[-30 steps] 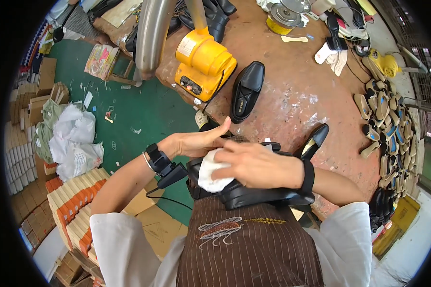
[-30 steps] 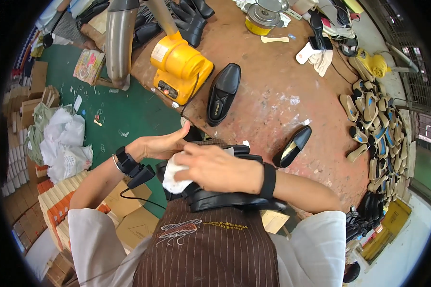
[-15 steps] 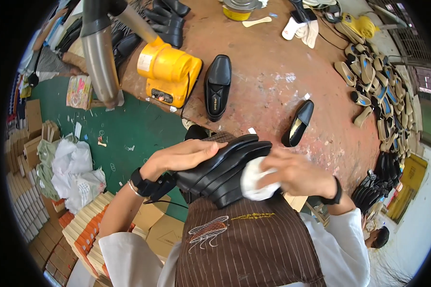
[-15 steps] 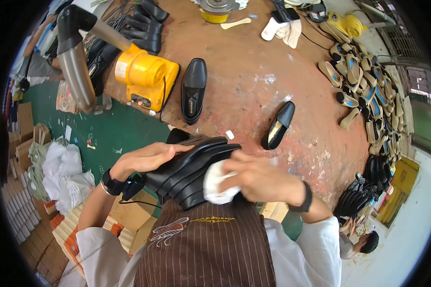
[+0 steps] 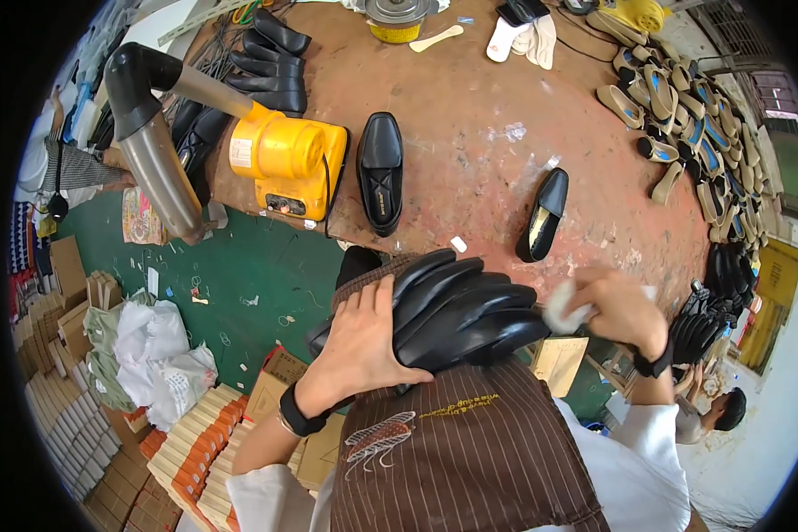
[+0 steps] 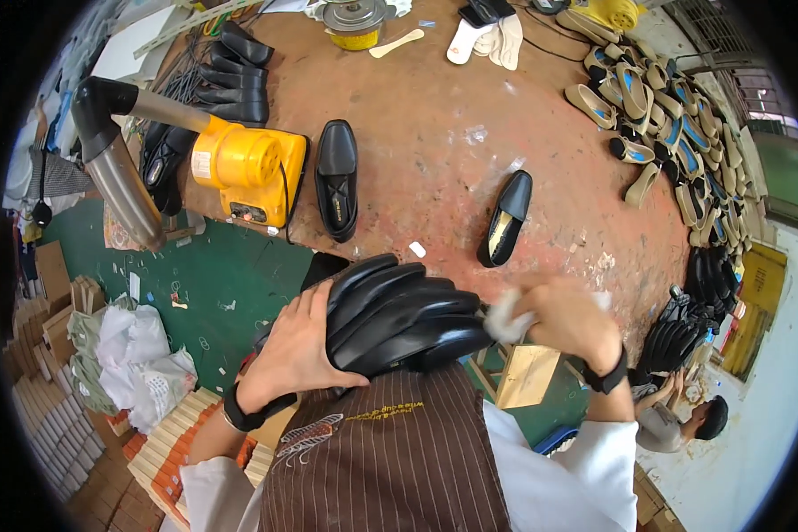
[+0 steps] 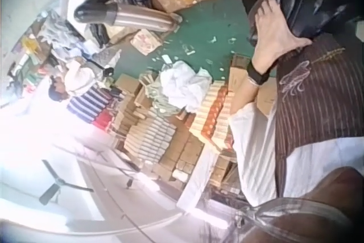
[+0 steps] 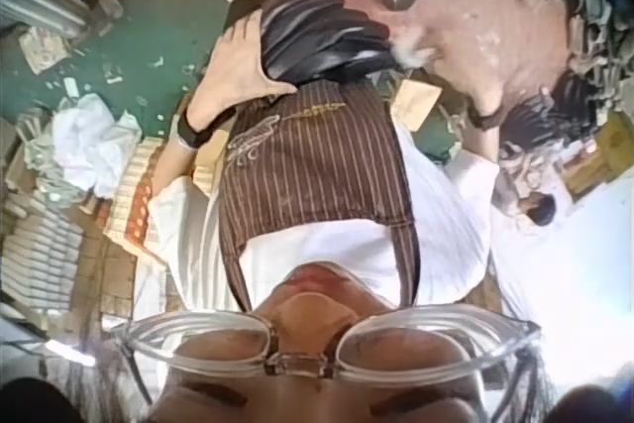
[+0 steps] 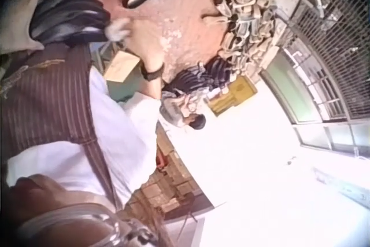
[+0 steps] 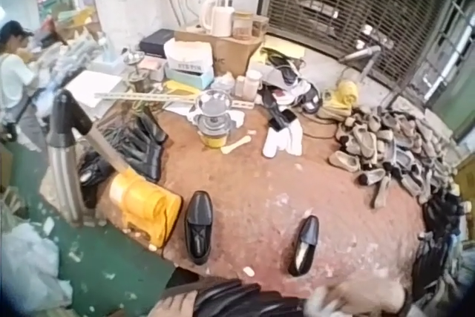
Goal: Cleaning and inspecting black leather loafers at a shoe manufacturing station.
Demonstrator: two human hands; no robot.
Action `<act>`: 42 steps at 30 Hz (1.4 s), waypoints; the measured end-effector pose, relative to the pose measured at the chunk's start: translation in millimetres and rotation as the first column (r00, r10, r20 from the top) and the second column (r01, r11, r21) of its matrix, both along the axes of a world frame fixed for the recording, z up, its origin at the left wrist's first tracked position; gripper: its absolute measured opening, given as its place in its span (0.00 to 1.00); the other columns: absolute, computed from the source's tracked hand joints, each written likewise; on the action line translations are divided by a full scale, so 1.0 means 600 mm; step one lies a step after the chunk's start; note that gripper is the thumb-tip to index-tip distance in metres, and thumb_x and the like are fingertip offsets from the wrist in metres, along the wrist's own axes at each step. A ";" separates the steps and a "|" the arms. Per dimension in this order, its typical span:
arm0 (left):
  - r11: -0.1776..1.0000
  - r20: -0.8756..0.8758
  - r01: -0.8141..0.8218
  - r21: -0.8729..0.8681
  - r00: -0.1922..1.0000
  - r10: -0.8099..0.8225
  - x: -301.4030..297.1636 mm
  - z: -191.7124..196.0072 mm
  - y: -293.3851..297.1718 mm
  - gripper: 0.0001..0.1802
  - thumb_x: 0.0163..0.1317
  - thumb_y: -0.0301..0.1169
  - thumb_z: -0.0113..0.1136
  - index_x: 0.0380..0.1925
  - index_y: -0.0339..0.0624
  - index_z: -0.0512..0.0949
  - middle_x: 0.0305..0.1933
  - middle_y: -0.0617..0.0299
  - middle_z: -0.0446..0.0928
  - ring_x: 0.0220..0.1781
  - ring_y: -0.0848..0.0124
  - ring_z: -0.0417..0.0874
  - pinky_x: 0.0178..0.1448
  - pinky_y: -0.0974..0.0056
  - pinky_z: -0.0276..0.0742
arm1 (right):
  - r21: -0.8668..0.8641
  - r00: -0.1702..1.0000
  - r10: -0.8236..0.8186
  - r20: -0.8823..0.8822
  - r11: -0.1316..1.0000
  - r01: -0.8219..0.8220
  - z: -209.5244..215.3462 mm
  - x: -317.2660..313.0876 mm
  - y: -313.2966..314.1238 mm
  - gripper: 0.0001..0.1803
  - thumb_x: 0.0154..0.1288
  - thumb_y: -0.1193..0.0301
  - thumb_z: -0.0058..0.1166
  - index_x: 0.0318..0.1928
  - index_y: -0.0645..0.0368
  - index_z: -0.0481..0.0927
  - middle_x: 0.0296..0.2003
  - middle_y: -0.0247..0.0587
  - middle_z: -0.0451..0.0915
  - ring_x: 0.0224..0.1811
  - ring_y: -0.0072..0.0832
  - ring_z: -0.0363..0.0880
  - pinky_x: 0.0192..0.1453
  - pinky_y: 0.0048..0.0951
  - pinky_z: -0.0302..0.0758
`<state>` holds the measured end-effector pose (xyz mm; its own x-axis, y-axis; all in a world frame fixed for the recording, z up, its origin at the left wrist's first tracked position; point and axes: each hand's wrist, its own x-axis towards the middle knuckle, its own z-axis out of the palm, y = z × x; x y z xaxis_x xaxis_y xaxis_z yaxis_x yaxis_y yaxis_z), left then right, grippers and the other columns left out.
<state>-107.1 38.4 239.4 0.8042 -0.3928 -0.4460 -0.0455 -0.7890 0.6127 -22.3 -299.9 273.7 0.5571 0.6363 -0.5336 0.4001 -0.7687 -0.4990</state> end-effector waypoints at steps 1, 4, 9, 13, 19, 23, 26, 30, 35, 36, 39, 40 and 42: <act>0.997 -0.074 -0.077 0.025 0.994 0.079 -0.005 -0.003 0.001 0.66 0.28 0.52 0.79 0.62 0.23 0.53 0.57 0.34 0.67 0.60 0.42 0.70 0.66 0.51 0.64 | -0.258 0.998 -0.011 0.062 0.966 0.027 0.018 0.007 -0.013 0.19 0.32 0.81 0.54 0.31 0.53 0.87 0.32 0.40 0.78 0.41 0.43 0.77 0.43 0.37 0.75; 0.977 -0.146 -0.208 0.035 0.966 0.211 -0.016 -0.017 0.003 0.63 0.31 0.45 0.79 0.64 0.29 0.53 0.58 0.36 0.67 0.61 0.44 0.70 0.66 0.50 0.64 | 0.107 0.991 -0.065 0.118 0.993 0.053 0.046 0.039 0.027 0.21 0.34 0.83 0.50 0.31 0.53 0.86 0.33 0.37 0.77 0.38 0.40 0.74 0.40 0.36 0.75; 0.937 -0.105 -0.348 0.002 0.932 0.347 -0.038 -0.022 0.025 0.57 0.32 0.40 0.78 0.63 0.33 0.57 0.56 0.39 0.71 0.60 0.46 0.72 0.65 0.53 0.66 | 0.368 0.997 0.074 -0.009 0.928 -0.065 -0.017 0.032 0.079 0.20 0.34 0.83 0.49 0.31 0.53 0.85 0.35 0.35 0.77 0.41 0.39 0.76 0.40 0.39 0.74; 0.839 -0.222 -0.542 -0.048 0.825 0.520 -0.070 -0.029 0.061 0.55 0.33 0.38 0.78 0.62 0.32 0.59 0.55 0.41 0.73 0.58 0.49 0.75 0.65 0.56 0.67 | -0.056 0.997 0.068 0.022 0.996 -0.067 0.012 0.080 0.043 0.20 0.34 0.84 0.46 0.30 0.56 0.85 0.34 0.41 0.78 0.39 0.43 0.76 0.43 0.38 0.75; 0.506 -0.417 -0.828 -0.243 0.560 0.716 -0.182 -0.093 0.118 0.52 0.36 0.39 0.78 0.60 0.29 0.62 0.55 0.42 0.74 0.58 0.57 0.76 0.65 0.60 0.67 | 0.616 0.953 -0.287 -0.096 0.735 0.283 -0.052 0.039 0.218 0.28 0.35 0.89 0.42 0.38 0.58 0.85 0.36 0.45 0.75 0.41 0.37 0.75 0.47 0.30 0.71; 0.319 -0.559 -0.926 -0.201 0.376 0.739 -0.257 -0.097 0.161 0.51 0.38 0.38 0.78 0.60 0.27 0.62 0.55 0.46 0.72 0.59 0.61 0.73 0.66 0.62 0.64 | 0.507 0.884 -0.156 -0.440 0.770 0.388 -0.072 0.039 0.223 0.25 0.40 0.91 0.46 0.39 0.59 0.85 0.36 0.39 0.77 0.43 0.35 0.77 0.49 0.31 0.72; 0.173 -0.644 -0.970 -0.170 0.242 0.726 -0.285 -0.081 0.188 0.48 0.41 0.37 0.76 0.60 0.27 0.62 0.55 0.47 0.72 0.59 0.62 0.73 0.66 0.62 0.64 | 0.583 0.881 -0.121 -0.457 0.708 0.399 -0.118 0.003 0.318 0.21 0.47 0.87 0.50 0.43 0.59 0.83 0.39 0.40 0.78 0.46 0.35 0.76 0.53 0.32 0.71; -0.244 -0.826 -0.961 -0.130 -0.031 0.563 -0.316 -0.058 0.230 0.39 0.50 0.34 0.69 0.59 0.27 0.65 0.55 0.48 0.74 0.56 0.63 0.76 0.63 0.63 0.68 | 0.582 0.677 0.379 -0.631 0.809 0.090 -0.195 -0.012 0.389 0.19 0.48 0.86 0.51 0.43 0.61 0.82 0.42 0.41 0.79 0.48 0.35 0.76 0.55 0.33 0.70; -0.390 -0.704 -0.902 -0.187 -0.153 0.693 -0.346 -0.090 0.345 0.36 0.54 0.36 0.64 0.61 0.27 0.65 0.56 0.48 0.75 0.57 0.61 0.77 0.64 0.60 0.70 | 0.171 0.551 -0.685 -0.476 0.542 0.823 -0.276 0.063 0.320 0.12 0.63 0.79 0.52 0.46 0.62 0.81 0.34 0.32 0.82 0.29 0.22 0.78 0.35 0.25 0.75; -0.355 -0.582 -0.909 -0.221 -0.169 0.795 -0.322 -0.103 0.380 0.39 0.53 0.39 0.65 0.60 0.25 0.64 0.58 0.45 0.72 0.56 0.60 0.76 0.62 0.61 0.70 | 0.296 0.542 -0.769 -0.338 0.460 0.837 -0.325 0.083 0.269 0.12 0.65 0.78 0.50 0.48 0.62 0.81 0.34 0.32 0.82 0.31 0.20 0.78 0.34 0.23 0.74; -0.366 -0.509 -0.893 -0.260 -0.195 0.838 -0.170 -0.068 0.465 0.46 0.51 0.45 0.67 0.60 0.20 0.60 0.62 0.41 0.66 0.57 0.58 0.74 0.64 0.61 0.67 | 0.393 0.258 -0.867 -0.427 0.079 0.916 -0.233 0.101 0.296 0.13 0.66 0.76 0.49 0.49 0.62 0.79 0.36 0.30 0.80 0.32 0.19 0.76 0.36 0.23 0.73; -0.287 -0.440 -0.900 -0.329 -0.123 0.890 -0.127 -0.084 0.505 0.46 0.51 0.44 0.68 0.60 0.20 0.60 0.62 0.41 0.67 0.57 0.57 0.74 0.65 0.61 0.66 | 0.398 0.226 -0.881 -0.416 0.048 0.916 -0.222 0.096 0.299 0.13 0.66 0.76 0.49 0.49 0.62 0.79 0.36 0.30 0.80 0.32 0.19 0.76 0.36 0.23 0.73; -0.169 -0.358 -0.889 -0.425 -0.007 0.934 -0.032 -0.103 0.573 0.45 0.51 0.42 0.69 0.60 0.21 0.61 0.62 0.42 0.67 0.57 0.58 0.74 0.65 0.61 0.65 | 0.447 0.174 -0.867 -0.468 -0.062 0.893 -0.197 0.067 0.298 0.14 0.67 0.77 0.49 0.51 0.64 0.78 0.36 0.33 0.81 0.32 0.19 0.77 0.33 0.22 0.71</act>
<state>-126.6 381.9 177.4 0.5475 0.6770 -0.4919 0.4220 0.2842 0.8609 18.1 -121.2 155.7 0.8869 -0.2577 -0.3833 -0.4089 -0.0523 -0.9111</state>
